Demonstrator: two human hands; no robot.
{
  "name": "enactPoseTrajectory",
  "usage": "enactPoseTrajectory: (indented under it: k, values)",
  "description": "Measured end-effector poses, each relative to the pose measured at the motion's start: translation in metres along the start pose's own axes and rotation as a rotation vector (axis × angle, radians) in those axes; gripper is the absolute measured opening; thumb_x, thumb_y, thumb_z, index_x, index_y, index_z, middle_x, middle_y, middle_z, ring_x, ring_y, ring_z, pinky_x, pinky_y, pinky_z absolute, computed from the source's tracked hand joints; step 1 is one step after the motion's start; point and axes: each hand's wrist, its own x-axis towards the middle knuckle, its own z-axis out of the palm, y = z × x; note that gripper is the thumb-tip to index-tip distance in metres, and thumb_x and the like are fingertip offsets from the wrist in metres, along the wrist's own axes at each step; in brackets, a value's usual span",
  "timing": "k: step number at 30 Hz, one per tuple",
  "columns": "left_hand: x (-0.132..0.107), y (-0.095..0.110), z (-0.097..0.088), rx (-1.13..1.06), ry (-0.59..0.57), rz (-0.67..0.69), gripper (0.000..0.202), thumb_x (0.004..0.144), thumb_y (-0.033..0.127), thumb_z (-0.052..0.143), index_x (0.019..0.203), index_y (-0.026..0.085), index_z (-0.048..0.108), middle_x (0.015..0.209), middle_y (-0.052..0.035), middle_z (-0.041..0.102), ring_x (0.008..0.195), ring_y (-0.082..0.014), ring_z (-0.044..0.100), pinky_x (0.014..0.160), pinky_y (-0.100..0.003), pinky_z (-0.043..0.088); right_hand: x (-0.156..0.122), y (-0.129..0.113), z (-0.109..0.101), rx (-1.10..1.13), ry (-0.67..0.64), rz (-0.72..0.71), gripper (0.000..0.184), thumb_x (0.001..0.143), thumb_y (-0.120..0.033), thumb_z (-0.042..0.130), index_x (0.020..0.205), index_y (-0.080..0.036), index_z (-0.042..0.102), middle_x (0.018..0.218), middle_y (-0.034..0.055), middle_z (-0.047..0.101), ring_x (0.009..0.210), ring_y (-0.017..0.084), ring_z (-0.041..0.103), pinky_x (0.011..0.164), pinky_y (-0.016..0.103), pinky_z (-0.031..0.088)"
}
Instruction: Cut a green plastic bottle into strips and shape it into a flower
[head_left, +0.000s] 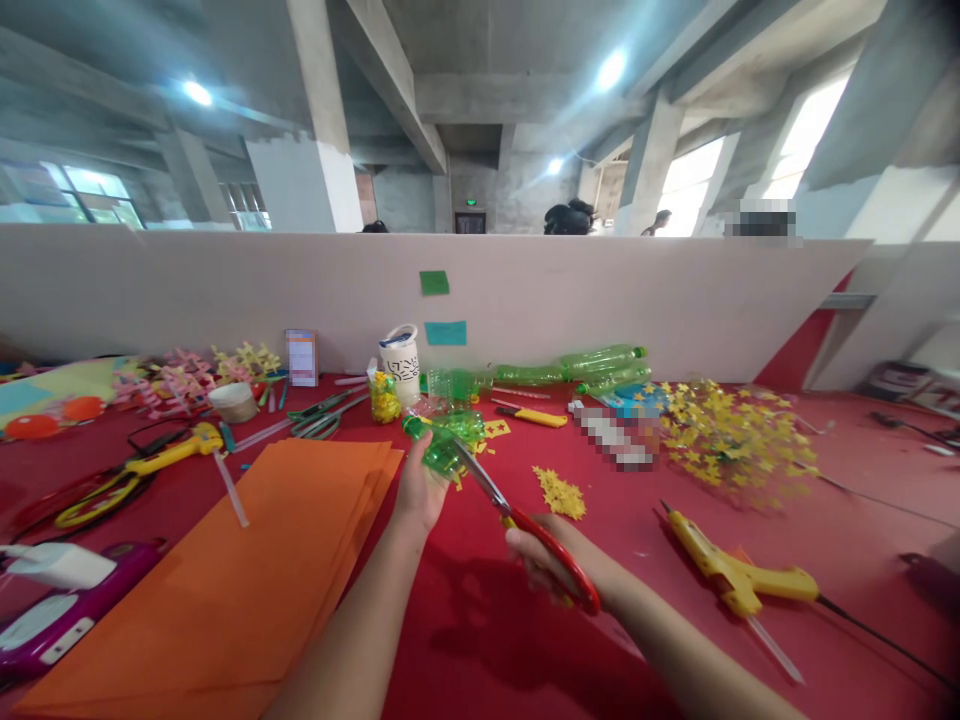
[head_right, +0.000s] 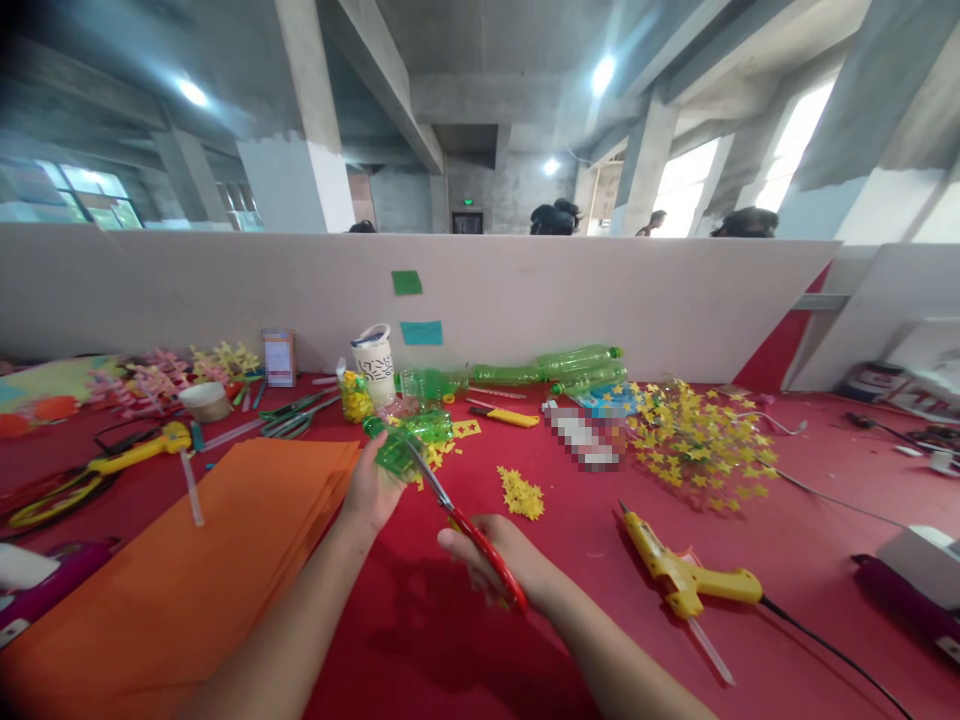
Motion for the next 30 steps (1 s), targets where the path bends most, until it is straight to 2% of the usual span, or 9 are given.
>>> enactPoseTrajectory:
  k: [5, 8, 13, 18, 23, 30]
  values:
    - [-0.002, -0.001, 0.001, 0.026, 0.015, 0.009, 0.013, 0.077, 0.025, 0.060, 0.085, 0.015, 0.061, 0.075, -0.0044, 0.069, 0.065, -0.0168, 0.065, 0.056, -0.027, 0.052, 0.002, -0.002, 0.001, -0.025, 0.002, -0.028, 0.055, 0.075, -0.065, 0.052, 0.051, -0.018, 0.038, 0.039, -0.0042, 0.043, 0.035, 0.007, 0.044, 0.039, 0.018, 0.032]
    - [-0.003, -0.002, 0.001, 0.045, 0.017, 0.012, 0.013, 0.077, 0.026, 0.061, 0.085, 0.015, 0.061, 0.075, -0.0041, 0.069, 0.065, -0.0168, 0.066, 0.055, -0.026, 0.052, 0.002, -0.003, 0.001, -0.002, -0.007, -0.003, 0.054, 0.074, -0.066, 0.053, 0.052, -0.019, 0.038, 0.036, -0.0054, 0.041, 0.034, 0.008, 0.044, 0.038, 0.018, 0.033]
    - [-0.001, -0.003, -0.001, 0.058, 0.020, 0.009, 0.015, 0.076, 0.026, 0.061, 0.086, 0.014, 0.062, 0.076, -0.0050, 0.070, 0.068, -0.0176, 0.066, 0.058, -0.027, 0.054, 0.004, 0.005, 0.000, 0.018, -0.005, 0.057, 0.052, 0.076, -0.068, 0.049, 0.066, -0.017, 0.051, 0.036, -0.0077, 0.040, 0.030, 0.007, 0.041, 0.033, 0.018, 0.031]
    - [-0.003, -0.003, 0.000, 0.070, -0.005, 0.013, 0.015, 0.078, 0.026, 0.059, 0.087, 0.014, 0.062, 0.077, -0.0051, 0.070, 0.068, -0.0174, 0.066, 0.059, -0.028, 0.054, 0.006, 0.010, -0.002, 0.009, -0.039, 0.085, 0.054, 0.077, -0.067, 0.047, 0.065, -0.015, 0.056, 0.036, -0.0064, 0.041, 0.031, 0.008, 0.042, 0.034, 0.018, 0.033]
    - [-0.002, -0.004, -0.002, 0.067, 0.012, 0.013, 0.015, 0.077, 0.027, 0.061, 0.086, 0.015, 0.061, 0.076, -0.0048, 0.069, 0.067, -0.0169, 0.066, 0.058, -0.028, 0.053, 0.006, 0.008, 0.001, 0.017, 0.012, 0.045, 0.052, 0.077, -0.065, 0.049, 0.063, -0.016, 0.052, 0.033, -0.0080, 0.039, 0.030, 0.006, 0.040, 0.040, 0.019, 0.037]
    - [0.002, -0.004, -0.006, 0.050, 0.029, 0.010, 0.019, 0.075, 0.030, 0.063, 0.086, 0.015, 0.061, 0.079, -0.0055, 0.068, 0.065, -0.0148, 0.064, 0.052, -0.023, 0.049, 0.005, 0.008, 0.002, 0.031, 0.008, 0.015, 0.052, 0.073, -0.067, 0.052, 0.061, -0.016, 0.051, 0.032, -0.0080, 0.038, 0.029, 0.007, 0.039, 0.039, 0.020, 0.036]
